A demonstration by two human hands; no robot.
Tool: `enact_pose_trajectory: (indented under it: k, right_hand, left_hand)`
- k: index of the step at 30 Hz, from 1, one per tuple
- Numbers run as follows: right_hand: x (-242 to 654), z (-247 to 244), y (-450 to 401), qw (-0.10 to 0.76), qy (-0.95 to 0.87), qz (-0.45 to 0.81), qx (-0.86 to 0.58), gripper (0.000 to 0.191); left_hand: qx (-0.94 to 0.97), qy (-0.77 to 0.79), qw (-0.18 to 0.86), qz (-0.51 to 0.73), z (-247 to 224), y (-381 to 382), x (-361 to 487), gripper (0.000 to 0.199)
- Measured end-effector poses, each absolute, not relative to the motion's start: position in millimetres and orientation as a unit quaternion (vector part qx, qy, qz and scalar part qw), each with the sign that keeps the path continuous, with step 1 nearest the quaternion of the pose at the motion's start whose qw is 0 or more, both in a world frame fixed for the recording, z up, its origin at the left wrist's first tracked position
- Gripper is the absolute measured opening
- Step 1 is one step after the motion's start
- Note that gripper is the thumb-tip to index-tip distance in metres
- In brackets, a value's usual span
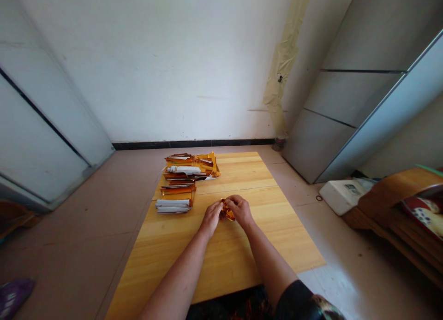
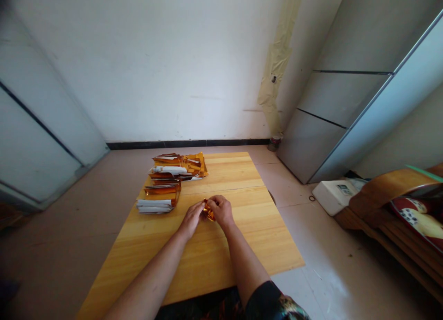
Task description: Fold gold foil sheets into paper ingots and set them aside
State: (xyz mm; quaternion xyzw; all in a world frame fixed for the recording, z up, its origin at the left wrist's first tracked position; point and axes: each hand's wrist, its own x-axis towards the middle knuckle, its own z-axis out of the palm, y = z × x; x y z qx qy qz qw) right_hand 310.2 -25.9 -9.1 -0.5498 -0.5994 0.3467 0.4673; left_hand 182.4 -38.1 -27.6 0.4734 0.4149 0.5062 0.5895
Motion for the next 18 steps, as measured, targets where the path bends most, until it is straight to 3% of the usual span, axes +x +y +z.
enact_pose_trajectory:
  k: [6,18]
  right_hand:
    - [329.7,-8.3,-36.2,0.437,-0.592,0.331,-0.591,0.017]
    - [345.6,-13.0,-31.8,0.404,-0.651,0.232,-0.6,0.008]
  left_hand:
    - [0.4,0.437,0.589,0.55,-27.9,-34.5,184.8,0.041]
    - [0.438,0.454,0.547,0.55,-25.0,-34.6,187.1,0.034]
